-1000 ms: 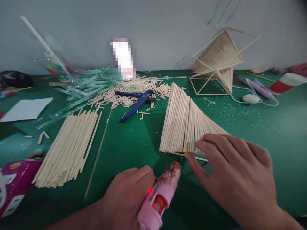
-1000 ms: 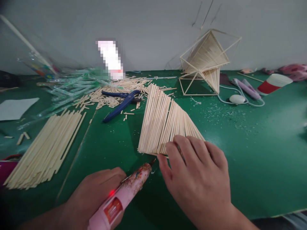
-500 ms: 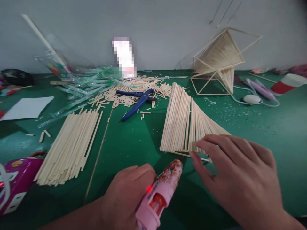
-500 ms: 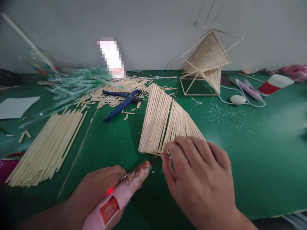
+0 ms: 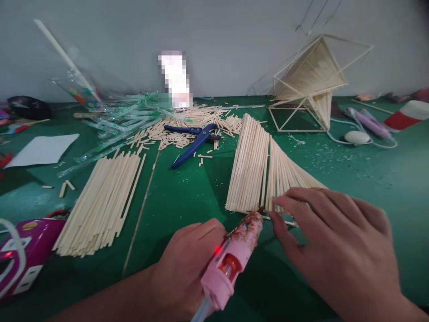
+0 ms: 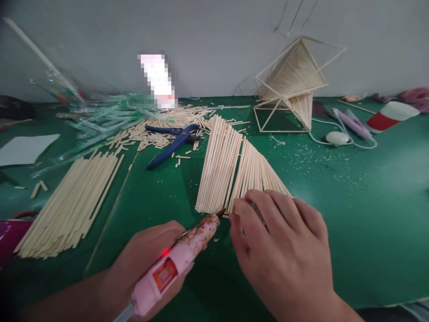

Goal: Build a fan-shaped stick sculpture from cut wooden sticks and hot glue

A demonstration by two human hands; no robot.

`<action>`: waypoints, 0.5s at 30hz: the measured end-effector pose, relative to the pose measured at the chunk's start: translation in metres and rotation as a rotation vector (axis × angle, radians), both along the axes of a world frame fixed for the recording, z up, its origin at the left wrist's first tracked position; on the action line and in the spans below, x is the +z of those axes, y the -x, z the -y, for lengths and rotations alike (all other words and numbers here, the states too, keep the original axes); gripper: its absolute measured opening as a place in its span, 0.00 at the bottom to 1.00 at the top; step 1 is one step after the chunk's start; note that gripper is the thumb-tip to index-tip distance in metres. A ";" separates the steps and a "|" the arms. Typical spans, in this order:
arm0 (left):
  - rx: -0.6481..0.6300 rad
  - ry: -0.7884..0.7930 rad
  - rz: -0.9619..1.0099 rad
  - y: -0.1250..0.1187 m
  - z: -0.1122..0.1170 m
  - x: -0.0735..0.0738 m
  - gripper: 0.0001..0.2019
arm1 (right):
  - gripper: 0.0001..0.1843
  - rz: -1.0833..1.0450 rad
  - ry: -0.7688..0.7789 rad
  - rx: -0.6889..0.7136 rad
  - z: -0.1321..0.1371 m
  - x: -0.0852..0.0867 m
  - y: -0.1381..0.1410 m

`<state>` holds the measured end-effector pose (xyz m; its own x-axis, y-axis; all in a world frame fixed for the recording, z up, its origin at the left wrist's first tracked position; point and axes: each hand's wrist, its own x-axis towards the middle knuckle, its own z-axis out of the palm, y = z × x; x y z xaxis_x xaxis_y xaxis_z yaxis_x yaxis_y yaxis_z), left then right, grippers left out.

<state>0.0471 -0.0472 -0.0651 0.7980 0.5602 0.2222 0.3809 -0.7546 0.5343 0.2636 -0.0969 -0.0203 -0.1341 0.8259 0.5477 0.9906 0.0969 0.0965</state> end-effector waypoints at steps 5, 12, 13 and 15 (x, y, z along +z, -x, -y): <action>-0.018 0.035 -0.046 -0.001 -0.002 0.002 0.07 | 0.04 -0.001 -0.013 -0.002 0.000 0.000 0.001; -0.043 0.060 -0.057 0.000 -0.002 0.003 0.08 | 0.04 0.008 -0.002 -0.010 -0.001 0.001 0.001; -0.049 0.057 -0.059 0.001 -0.002 0.002 0.08 | 0.04 0.010 -0.004 -0.006 -0.002 0.001 0.001; -0.053 0.046 -0.056 0.002 -0.002 0.000 0.08 | 0.04 0.012 -0.009 0.002 -0.002 0.000 0.001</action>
